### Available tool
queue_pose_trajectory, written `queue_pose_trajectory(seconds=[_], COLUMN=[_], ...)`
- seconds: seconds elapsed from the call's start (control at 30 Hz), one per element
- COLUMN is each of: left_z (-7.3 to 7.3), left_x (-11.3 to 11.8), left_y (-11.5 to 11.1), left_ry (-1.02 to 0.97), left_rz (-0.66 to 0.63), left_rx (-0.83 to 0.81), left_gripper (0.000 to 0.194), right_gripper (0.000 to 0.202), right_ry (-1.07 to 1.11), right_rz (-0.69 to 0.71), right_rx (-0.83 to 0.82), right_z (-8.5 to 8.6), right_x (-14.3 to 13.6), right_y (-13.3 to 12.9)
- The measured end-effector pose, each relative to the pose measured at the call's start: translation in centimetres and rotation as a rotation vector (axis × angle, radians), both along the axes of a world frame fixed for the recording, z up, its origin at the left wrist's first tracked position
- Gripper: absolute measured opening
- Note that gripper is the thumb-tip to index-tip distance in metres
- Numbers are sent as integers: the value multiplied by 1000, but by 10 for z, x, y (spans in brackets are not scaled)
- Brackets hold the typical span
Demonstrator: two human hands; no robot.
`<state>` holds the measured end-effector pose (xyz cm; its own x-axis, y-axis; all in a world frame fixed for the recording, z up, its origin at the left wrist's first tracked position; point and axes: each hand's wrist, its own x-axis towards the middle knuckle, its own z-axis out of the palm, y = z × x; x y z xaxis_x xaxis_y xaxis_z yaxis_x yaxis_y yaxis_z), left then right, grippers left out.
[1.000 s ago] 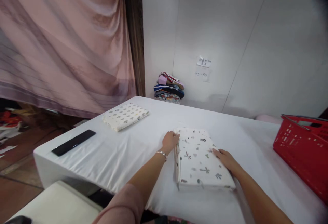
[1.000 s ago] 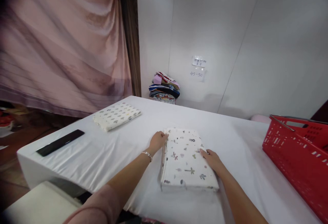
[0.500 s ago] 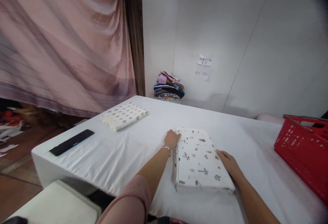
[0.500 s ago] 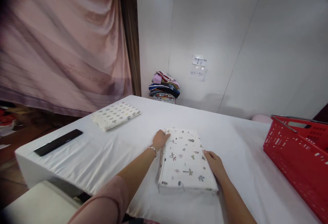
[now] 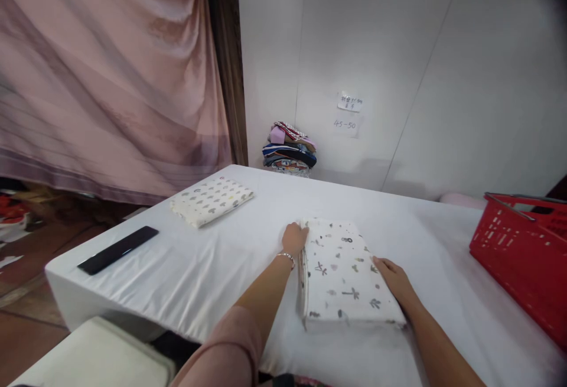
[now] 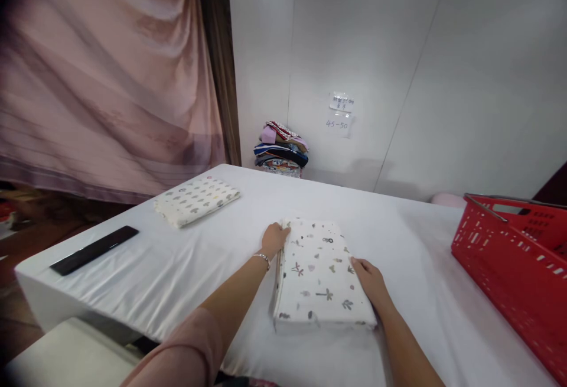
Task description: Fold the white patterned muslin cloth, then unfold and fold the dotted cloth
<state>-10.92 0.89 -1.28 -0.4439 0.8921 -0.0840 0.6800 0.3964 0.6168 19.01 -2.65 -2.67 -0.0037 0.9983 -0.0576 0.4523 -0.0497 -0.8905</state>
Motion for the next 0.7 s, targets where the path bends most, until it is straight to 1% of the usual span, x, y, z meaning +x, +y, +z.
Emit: queue_pose_trajectory(seconds=[0.17, 0.33, 0.53, 0.7], left_z=[-6, -4, 3, 3], left_x=[-4, -4, -7, -7], left_y=[-3, -3, 7, 17], left_ry=[11, 9, 1, 23], left_rz=[29, 24, 25, -5], left_rx=[2, -8, -51, -80], left_gripper=[35, 36, 53, 43], right_gripper=[44, 45, 39, 37], right_ry=[-16, -37, -93, -160], right_rz=[0, 50, 81, 84], right_rx=[-36, -125, -111, -84], right_z=[6, 14, 19, 14], right_x=[-2, -5, -13, -16], right_y=[-2, 3, 14, 21])
